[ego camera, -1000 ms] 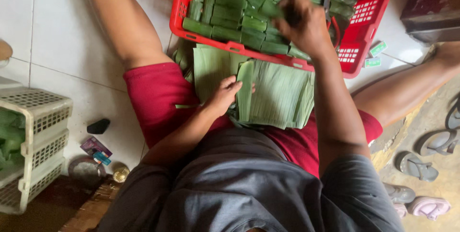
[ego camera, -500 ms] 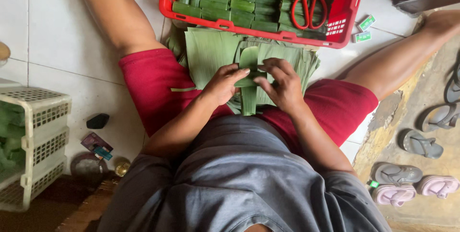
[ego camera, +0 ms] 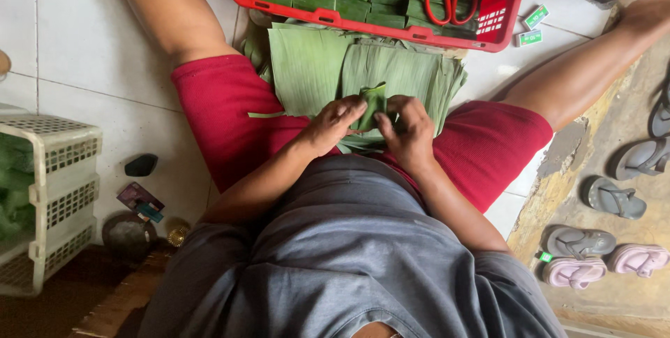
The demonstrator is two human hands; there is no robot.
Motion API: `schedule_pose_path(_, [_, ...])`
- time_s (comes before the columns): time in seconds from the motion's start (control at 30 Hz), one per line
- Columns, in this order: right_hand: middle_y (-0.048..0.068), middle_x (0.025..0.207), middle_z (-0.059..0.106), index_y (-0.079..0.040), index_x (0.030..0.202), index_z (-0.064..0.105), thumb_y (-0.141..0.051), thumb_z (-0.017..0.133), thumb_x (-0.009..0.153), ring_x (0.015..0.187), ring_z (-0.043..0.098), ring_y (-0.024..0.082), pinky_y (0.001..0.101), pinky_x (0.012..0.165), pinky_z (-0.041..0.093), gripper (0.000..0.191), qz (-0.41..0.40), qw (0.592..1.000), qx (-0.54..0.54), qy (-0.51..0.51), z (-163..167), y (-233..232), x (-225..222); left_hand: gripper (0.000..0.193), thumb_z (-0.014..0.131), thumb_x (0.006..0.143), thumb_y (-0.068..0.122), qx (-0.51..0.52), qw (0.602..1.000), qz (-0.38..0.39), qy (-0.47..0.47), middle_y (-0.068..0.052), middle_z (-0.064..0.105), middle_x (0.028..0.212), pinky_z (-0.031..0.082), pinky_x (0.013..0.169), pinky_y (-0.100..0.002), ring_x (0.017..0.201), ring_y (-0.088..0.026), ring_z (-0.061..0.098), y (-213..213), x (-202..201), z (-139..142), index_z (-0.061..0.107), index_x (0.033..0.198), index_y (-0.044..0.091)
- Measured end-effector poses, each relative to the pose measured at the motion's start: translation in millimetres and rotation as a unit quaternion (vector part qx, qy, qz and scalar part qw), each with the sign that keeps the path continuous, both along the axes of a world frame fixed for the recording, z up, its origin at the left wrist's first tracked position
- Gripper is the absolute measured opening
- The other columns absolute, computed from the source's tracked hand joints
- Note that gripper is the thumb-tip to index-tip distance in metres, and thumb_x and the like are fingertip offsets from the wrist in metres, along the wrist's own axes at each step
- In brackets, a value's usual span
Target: The person sits on the floor folding cut banana leaf sections into small open boxes, creasing the sides and tucking the corners by hand, and places each finished leaf box into a red basket that already holds many completed ones.
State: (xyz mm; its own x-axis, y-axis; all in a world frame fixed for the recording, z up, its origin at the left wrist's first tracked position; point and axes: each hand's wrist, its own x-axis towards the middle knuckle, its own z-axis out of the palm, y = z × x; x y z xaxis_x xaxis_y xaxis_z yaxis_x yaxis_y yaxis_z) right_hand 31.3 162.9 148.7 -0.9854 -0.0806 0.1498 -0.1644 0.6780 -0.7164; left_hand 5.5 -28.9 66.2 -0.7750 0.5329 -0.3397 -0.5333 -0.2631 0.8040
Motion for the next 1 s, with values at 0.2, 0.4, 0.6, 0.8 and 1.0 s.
schedule_pose_path(0.2, [0.013,0.114,0.068,-0.002,0.115,0.065,-0.007,0.088,0.086,0.102,0.069,0.032,0.0378,0.082,0.057,0.037,0.055,0.991,0.024,0.121,13.9,-8.2,-1.8,0.02,0.064,0.103,0.02,0.0,1.0,0.005,0.009,0.002,0.069,0.097,0.057,0.074,-0.024,0.085,-0.005,0.064,-8.4,-3.1,2.5,0.07,0.117,0.006])
schedule_pose_path(0.4, [0.009,0.123,0.069,-0.008,0.125,0.066,-0.008,0.087,0.08,0.11,0.069,0.03,0.0387,0.088,0.058,0.049,0.19,0.951,0.147,0.195,39.2,-12.8,0.3,0.017,0.062,0.105,0.022,-0.021,0.999,0.026,-0.028,0.007,0.055,0.084,0.051,0.064,-0.023,0.077,-0.004,0.054,-14.5,-2.2,-7.3,0.065,0.096,0.008])
schedule_pose_path(0.6, [0.011,0.117,0.068,-0.003,0.12,0.061,-0.01,0.084,0.085,0.105,0.067,0.033,0.0412,0.086,0.057,0.042,0.153,0.978,0.09,0.11,21.4,-16.6,8.6,0.014,0.061,0.097,0.014,0.067,0.99,0.082,-0.09,0.006,0.058,0.084,0.047,0.059,-0.023,0.072,-0.005,0.053,-9.7,-0.7,-12.9,0.068,0.106,0.005])
schedule_pose_path(0.8, [0.018,0.1,0.069,0.002,0.113,0.068,-0.011,0.078,0.093,0.089,0.07,0.035,0.0397,0.078,0.057,0.026,0.055,0.994,-0.031,-0.088,-5.5,-10.2,23.0,0.03,0.063,0.101,0.021,0.01,1.0,0.001,0.014,0.0,0.072,0.099,0.061,0.078,-0.027,0.09,-0.01,0.07,-16.8,18.4,-3.9,0.06,0.124,0.003])
schedule_pose_path(1.0, [0.02,0.112,0.074,0.004,0.13,0.063,-0.017,0.08,0.091,0.101,0.072,0.026,0.0366,0.087,0.056,0.048,0.099,0.972,-0.124,-0.174,-17.4,-5.0,18.0,0.034,0.071,0.096,0.029,-0.252,0.929,-0.002,0.271,-0.014,0.073,0.085,0.058,0.066,-0.037,0.076,-0.022,0.074,-20.1,23.2,6.9,0.065,0.11,-0.001])
